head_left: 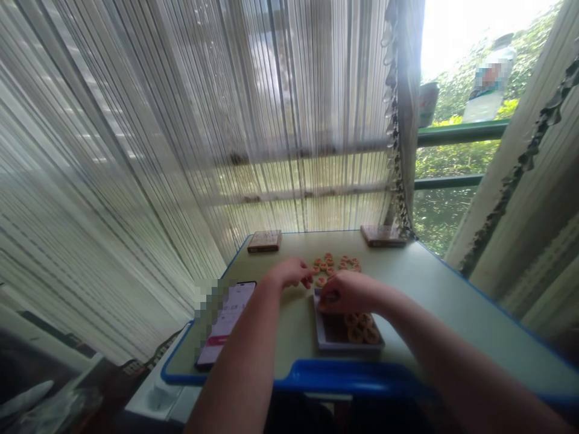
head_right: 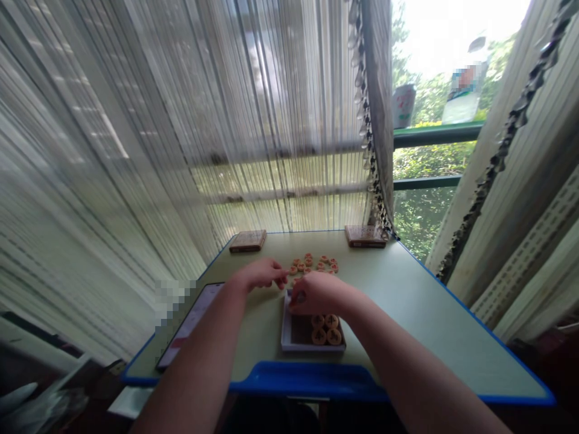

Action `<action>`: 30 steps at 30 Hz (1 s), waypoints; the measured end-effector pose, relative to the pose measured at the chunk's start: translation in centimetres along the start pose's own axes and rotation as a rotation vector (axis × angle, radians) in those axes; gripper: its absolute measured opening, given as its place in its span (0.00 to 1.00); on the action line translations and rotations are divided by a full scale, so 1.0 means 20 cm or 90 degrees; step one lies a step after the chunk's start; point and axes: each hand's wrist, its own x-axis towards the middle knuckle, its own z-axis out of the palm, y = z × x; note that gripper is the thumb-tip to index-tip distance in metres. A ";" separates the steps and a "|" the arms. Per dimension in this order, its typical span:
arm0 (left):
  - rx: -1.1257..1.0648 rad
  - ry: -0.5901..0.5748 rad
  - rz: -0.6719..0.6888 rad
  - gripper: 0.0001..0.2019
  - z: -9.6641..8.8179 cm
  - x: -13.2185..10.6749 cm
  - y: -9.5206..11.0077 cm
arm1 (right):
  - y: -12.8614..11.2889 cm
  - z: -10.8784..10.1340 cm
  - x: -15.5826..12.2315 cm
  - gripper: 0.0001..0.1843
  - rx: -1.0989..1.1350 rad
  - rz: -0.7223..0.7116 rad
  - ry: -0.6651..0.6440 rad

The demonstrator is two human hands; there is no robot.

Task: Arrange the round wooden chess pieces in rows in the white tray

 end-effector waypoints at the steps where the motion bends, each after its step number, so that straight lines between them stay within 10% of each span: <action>1: 0.010 -0.022 -0.005 0.20 0.00 0.00 0.00 | -0.01 0.00 0.00 0.12 -0.012 0.002 -0.005; 30: 0.066 -0.078 -0.011 0.19 0.03 0.01 0.01 | -0.05 0.02 0.03 0.13 -0.143 0.092 -0.001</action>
